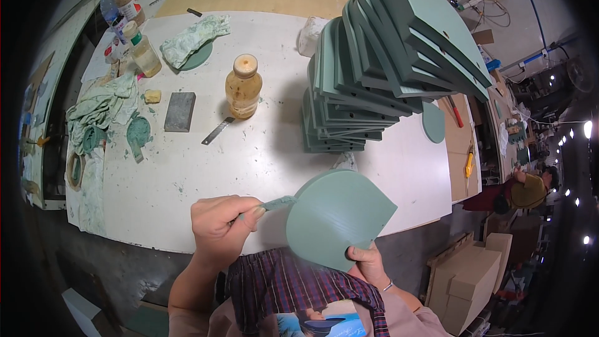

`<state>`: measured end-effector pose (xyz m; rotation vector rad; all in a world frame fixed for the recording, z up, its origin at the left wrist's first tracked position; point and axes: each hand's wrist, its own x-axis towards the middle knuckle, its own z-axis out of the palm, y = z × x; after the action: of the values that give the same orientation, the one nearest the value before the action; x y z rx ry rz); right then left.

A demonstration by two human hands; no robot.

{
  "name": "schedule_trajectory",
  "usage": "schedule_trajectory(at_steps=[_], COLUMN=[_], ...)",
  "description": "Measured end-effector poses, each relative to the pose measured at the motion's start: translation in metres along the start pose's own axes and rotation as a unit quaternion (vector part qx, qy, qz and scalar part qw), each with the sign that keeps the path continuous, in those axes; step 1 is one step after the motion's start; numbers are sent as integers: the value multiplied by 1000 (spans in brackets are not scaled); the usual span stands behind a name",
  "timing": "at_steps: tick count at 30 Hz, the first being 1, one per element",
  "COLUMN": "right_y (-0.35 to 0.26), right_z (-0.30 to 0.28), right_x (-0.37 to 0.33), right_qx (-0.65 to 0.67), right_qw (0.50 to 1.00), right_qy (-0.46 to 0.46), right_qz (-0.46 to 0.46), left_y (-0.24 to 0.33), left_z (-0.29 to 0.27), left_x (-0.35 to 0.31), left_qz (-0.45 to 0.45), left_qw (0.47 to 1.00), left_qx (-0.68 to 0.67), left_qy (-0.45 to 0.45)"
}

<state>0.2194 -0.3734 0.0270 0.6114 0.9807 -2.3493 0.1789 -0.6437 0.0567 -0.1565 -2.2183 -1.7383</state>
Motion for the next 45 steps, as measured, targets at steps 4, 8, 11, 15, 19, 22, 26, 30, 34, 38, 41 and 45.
schedule_trajectory(at_steps=[4, 8, 11, 15, 19, 22, 26, 30, 34, 38, 41, 45], right_y=[1, 1, 1, 2, 0, 1, 0, 0, 0, 0, -1, 1], right_z=[0, 0, -3, -4, 2, 2, 3, 1, 3, 2, 3, 2], right_x=[-1, 0, 0, 2, 0, 0, 0, 0, 0, 1, 2, 3], right_qx=[1, 5, -4, -5, -6, -3, -7, -21, -22, -18, -15, 2], right_qw=[1000, 1000, 1000, 1000, 1000, 1000, 1000, 1000, 1000, 1000, 1000, 1000], right_qy=[3, 7, 4, -1, 7, 8, 18, 18, 20, 20, 15, 9], right_qz=[2, 4, 4, 8, 5, 1, 5, 0, 2, 4, 8, 16], left_y=[0, 3, 3, 4, 7, 3, 2, 1, 0, 0, -5, -7], left_z=[1, -3, -3, -1, -5, -1, -1, -1, 2, -1, -1, 3], left_x=[0, -1, -1, -2, -1, -1, 0, -4, -1, -3, -5, -5], left_qz=[-15, -45, -56, -84, -84, -59, -43, -23, -8, 3, 14, 5], left_qw=[1000, 999, 998, 996, 996, 998, 999, 1000, 1000, 999, 999, 997], left_qx=[-3, -8, -27, -17, -11, -27, 19, 2, 24, 38, 50, 61], left_qy=[-7, 0, -17, 10, -14, -20, 9, -7, 19, 13, 7, 47])
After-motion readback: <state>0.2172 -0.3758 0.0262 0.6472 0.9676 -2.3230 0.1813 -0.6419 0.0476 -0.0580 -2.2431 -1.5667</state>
